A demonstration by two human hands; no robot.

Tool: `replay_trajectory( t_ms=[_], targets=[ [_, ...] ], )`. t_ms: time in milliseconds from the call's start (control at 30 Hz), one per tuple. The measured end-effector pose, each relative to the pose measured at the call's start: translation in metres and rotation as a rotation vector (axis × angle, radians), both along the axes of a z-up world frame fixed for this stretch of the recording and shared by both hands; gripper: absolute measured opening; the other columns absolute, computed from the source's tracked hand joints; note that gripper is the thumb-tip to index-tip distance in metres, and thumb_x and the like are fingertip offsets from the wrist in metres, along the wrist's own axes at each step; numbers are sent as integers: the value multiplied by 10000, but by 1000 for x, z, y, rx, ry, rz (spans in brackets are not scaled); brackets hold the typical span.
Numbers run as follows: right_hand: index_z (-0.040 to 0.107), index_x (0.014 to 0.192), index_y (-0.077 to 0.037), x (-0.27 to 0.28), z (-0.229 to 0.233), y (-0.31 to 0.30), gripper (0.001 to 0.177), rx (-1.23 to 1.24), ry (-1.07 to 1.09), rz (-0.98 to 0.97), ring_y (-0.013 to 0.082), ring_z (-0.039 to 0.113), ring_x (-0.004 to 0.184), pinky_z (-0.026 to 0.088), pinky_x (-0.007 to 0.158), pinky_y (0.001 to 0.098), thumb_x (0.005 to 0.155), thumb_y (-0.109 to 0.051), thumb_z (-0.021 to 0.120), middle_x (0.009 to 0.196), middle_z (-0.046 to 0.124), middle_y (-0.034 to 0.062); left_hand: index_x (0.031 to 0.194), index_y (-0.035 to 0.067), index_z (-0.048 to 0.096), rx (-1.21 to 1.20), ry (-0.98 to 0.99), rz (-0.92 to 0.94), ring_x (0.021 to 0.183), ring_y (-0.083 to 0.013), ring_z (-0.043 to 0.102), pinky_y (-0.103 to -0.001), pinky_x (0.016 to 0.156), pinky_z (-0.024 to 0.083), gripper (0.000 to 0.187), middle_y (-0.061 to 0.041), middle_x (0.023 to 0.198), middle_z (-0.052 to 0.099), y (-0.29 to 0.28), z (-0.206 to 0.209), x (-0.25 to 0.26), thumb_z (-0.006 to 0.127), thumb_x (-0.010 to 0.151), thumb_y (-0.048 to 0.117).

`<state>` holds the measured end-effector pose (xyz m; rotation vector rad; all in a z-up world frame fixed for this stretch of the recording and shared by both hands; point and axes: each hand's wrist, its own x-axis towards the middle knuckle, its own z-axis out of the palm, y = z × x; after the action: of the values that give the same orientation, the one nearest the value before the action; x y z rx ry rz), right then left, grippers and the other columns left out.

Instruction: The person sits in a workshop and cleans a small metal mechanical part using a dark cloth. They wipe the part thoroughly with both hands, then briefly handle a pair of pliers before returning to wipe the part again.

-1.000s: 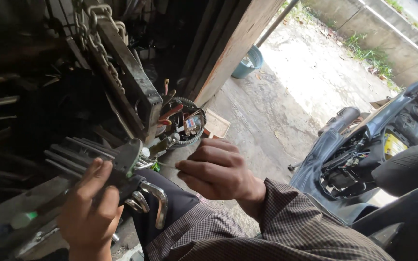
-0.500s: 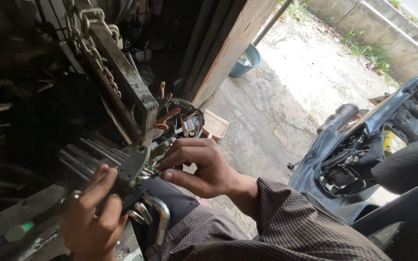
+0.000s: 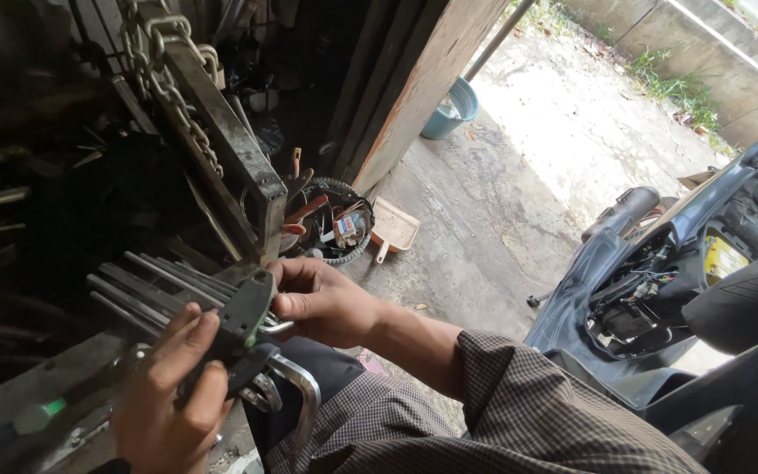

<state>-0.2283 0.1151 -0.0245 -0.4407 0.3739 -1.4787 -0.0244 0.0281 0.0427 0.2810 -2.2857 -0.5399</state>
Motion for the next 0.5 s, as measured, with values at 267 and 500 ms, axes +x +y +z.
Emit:
replay_trajectory(
  t_ms=[267, 500],
  targets=[
    [620, 1314, 10, 28, -49, 19, 384, -68, -503, 266, 156, 667, 941, 538, 823, 291, 1124, -315, 694, 1056, 679, 109, 1041, 32, 539, 14, -101, 266, 1104, -352, 744, -364, 852, 598, 364, -174, 1241, 709, -33, -13, -12, 792, 793, -53],
    [692, 1135, -98, 40, -110, 39, 414, -167, 1173, 253, 208, 686, 923, 561, 838, 291, 1005, -487, 638, 1033, 643, 59, 1266, -40, 497, 500, 121, 51, 1124, -231, 735, -322, 1042, 630, 438, -133, 1163, 676, -121, -12, -45, 843, 1005, 19]
  ],
)
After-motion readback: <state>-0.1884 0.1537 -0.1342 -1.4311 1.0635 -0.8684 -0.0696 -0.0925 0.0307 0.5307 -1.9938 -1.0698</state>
